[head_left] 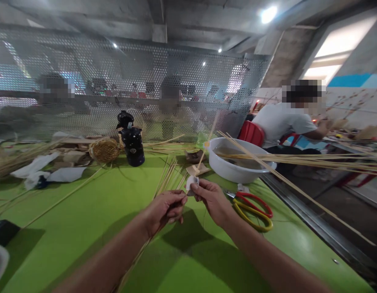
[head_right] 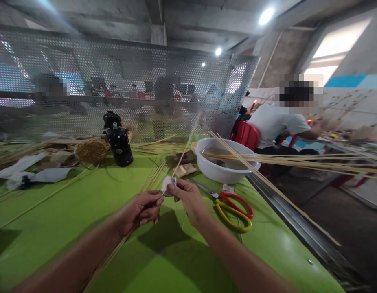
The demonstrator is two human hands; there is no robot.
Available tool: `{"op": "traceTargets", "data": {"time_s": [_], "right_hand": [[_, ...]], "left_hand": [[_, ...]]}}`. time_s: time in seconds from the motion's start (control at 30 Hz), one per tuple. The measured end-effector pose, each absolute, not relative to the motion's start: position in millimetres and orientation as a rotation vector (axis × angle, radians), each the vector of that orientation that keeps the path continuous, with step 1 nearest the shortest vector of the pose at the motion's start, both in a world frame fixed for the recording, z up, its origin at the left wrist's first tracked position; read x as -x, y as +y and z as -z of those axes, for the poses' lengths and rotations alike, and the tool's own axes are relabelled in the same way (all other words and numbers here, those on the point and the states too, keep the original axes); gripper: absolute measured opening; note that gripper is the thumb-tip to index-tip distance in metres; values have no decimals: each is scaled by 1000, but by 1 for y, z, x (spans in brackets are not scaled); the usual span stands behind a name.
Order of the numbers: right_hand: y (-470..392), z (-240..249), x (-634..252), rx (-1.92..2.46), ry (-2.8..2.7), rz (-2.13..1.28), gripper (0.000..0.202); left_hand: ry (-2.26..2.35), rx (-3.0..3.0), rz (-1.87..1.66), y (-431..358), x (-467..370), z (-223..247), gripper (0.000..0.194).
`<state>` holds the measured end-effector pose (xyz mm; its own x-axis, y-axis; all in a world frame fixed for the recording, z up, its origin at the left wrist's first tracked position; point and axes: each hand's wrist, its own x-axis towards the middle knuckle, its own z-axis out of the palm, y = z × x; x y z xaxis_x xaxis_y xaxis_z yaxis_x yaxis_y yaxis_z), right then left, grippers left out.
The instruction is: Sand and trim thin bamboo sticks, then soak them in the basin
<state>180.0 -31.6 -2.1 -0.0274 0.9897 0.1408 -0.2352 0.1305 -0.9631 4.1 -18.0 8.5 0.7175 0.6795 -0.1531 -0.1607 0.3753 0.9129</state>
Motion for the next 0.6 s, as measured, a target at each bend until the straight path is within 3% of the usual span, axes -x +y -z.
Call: {"op": "traceTargets", "data": {"time_s": [0.6], "right_hand": [[-37,-8,-169,911,-1072,-1229,24]], "left_hand": [[661,-1062,-658,-19,-16,-3,29]]}}
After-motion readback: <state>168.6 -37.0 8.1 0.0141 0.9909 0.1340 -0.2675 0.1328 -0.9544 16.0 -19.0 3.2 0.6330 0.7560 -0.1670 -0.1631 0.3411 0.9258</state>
